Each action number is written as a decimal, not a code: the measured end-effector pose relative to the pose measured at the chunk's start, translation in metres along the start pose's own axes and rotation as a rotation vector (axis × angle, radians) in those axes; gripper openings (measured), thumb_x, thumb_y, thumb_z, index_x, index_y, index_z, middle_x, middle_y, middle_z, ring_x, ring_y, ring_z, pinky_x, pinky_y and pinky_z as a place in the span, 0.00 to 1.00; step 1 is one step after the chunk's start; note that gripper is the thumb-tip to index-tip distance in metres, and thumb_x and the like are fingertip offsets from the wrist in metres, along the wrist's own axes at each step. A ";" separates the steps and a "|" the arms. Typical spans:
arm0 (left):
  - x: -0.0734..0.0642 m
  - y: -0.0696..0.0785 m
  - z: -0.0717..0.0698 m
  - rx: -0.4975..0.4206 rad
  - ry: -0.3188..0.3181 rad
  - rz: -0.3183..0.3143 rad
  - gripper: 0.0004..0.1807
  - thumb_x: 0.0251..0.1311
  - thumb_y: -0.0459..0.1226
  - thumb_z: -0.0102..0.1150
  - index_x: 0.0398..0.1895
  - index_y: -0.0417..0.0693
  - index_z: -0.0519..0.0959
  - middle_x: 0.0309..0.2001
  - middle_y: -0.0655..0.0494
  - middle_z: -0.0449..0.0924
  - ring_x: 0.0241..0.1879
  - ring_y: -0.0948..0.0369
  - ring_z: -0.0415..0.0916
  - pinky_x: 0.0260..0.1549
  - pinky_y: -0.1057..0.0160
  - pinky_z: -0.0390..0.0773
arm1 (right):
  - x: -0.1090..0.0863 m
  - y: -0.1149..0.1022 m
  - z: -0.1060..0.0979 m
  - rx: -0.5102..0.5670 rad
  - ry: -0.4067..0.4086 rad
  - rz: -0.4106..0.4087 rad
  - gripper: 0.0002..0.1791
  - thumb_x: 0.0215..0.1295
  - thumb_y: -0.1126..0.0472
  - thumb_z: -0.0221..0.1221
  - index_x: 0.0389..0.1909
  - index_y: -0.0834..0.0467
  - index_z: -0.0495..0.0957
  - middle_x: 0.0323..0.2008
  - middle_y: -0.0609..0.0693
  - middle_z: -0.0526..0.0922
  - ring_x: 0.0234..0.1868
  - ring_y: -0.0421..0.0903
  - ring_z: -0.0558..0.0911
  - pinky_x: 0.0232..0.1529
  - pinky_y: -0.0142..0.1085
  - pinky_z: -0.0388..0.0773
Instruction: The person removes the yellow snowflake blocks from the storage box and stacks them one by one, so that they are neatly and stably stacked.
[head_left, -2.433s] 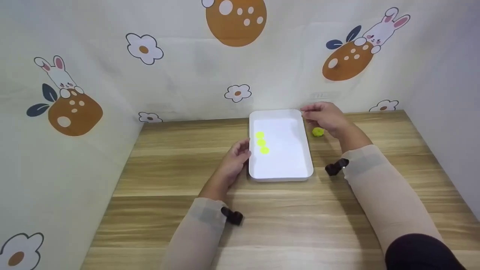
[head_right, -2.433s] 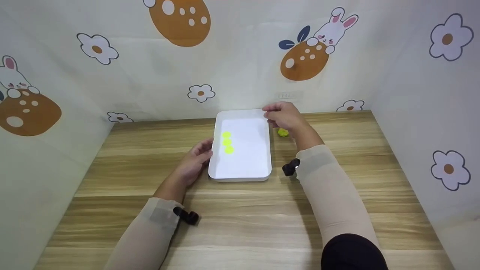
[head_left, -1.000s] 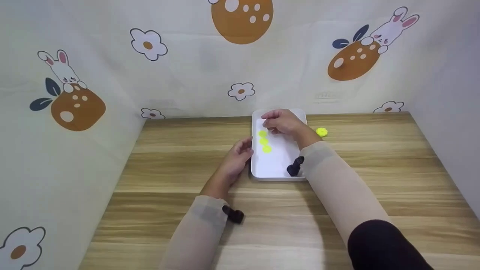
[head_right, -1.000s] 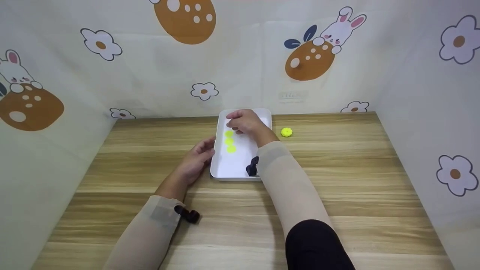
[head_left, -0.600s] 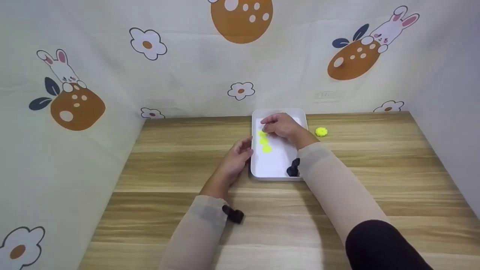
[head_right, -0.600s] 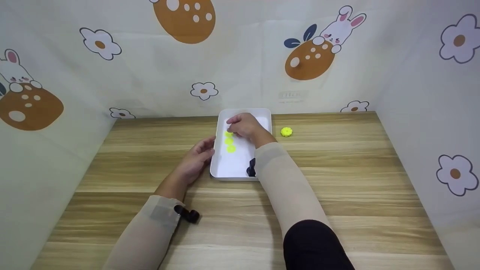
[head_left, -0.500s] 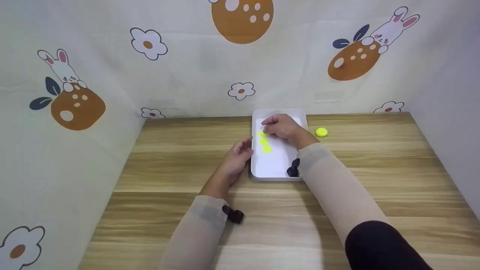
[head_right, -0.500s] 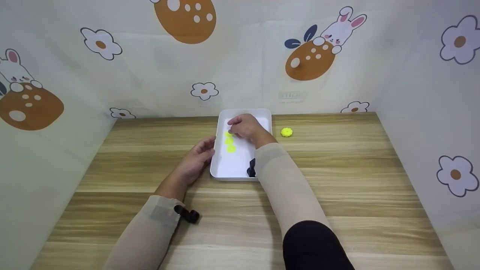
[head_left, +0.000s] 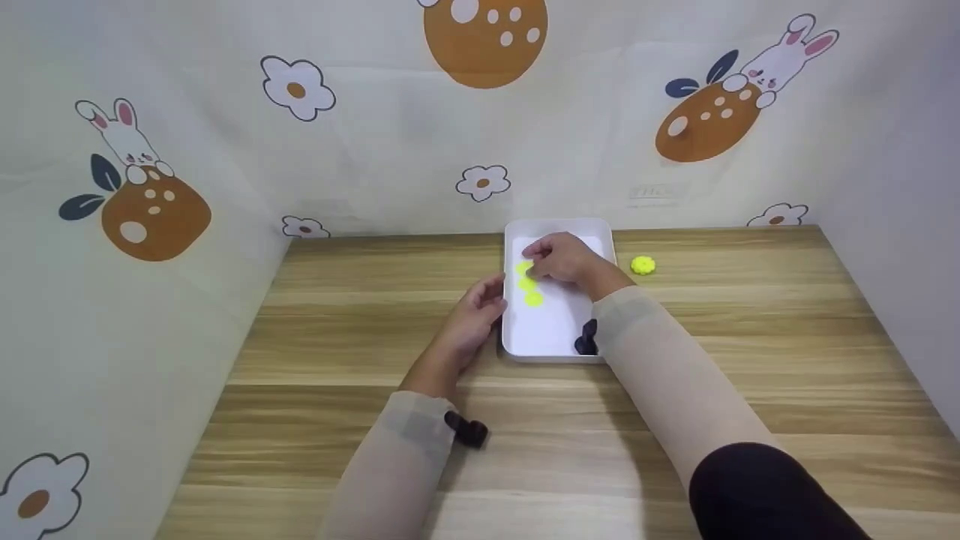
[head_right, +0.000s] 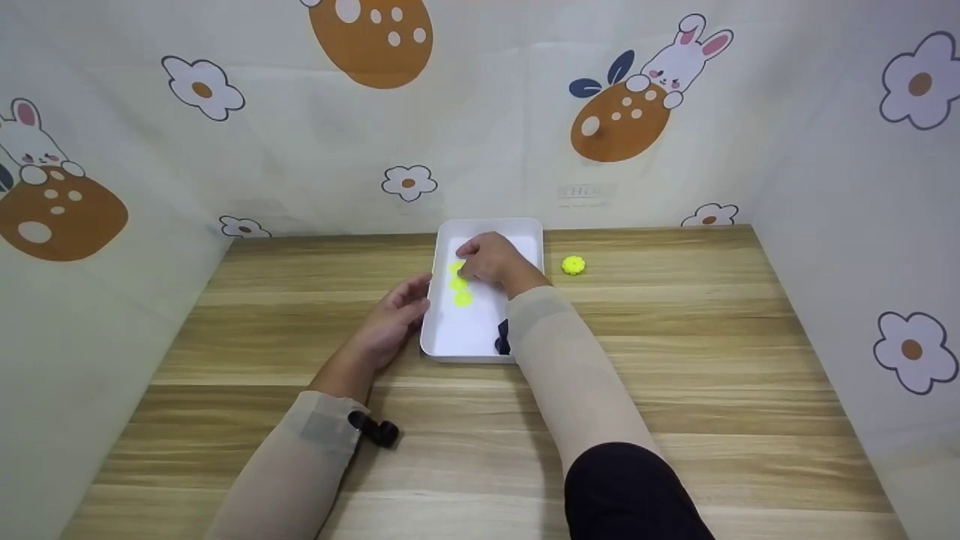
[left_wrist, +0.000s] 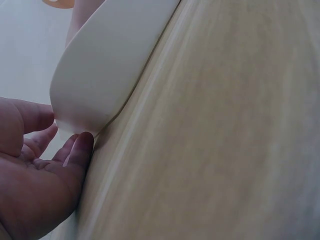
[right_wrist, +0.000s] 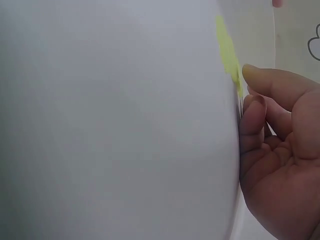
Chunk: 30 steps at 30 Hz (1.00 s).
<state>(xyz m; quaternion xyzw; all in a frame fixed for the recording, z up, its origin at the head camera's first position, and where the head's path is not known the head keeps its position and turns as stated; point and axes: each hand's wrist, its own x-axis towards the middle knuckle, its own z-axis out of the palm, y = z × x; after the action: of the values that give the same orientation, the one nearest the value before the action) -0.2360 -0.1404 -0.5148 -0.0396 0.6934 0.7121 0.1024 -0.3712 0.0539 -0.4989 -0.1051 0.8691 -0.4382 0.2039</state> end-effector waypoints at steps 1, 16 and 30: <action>0.000 0.000 0.000 0.000 -0.001 -0.001 0.29 0.79 0.30 0.50 0.81 0.45 0.65 0.80 0.44 0.67 0.79 0.49 0.65 0.82 0.51 0.66 | 0.000 0.000 0.000 -0.016 -0.003 -0.002 0.23 0.63 0.64 0.71 0.60 0.56 0.86 0.41 0.46 0.79 0.46 0.46 0.76 0.48 0.32 0.75; 0.001 -0.001 0.001 0.010 0.006 0.000 0.29 0.79 0.30 0.50 0.81 0.45 0.65 0.79 0.44 0.68 0.79 0.49 0.66 0.82 0.51 0.66 | -0.003 -0.005 0.000 -0.090 -0.047 0.032 0.20 0.63 0.64 0.72 0.57 0.56 0.87 0.40 0.47 0.78 0.47 0.48 0.76 0.50 0.36 0.74; 0.001 0.000 0.001 0.016 0.007 -0.004 0.29 0.79 0.30 0.50 0.81 0.44 0.65 0.79 0.43 0.67 0.80 0.49 0.65 0.82 0.51 0.66 | -0.003 -0.002 0.001 -0.045 -0.013 -0.052 0.20 0.61 0.68 0.71 0.55 0.59 0.81 0.42 0.49 0.77 0.47 0.48 0.75 0.50 0.36 0.76</action>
<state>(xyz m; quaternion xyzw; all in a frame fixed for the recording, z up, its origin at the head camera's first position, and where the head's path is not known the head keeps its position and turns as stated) -0.2371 -0.1398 -0.5154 -0.0427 0.6994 0.7061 0.1020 -0.3682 0.0534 -0.4971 -0.1350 0.8744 -0.4230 0.1956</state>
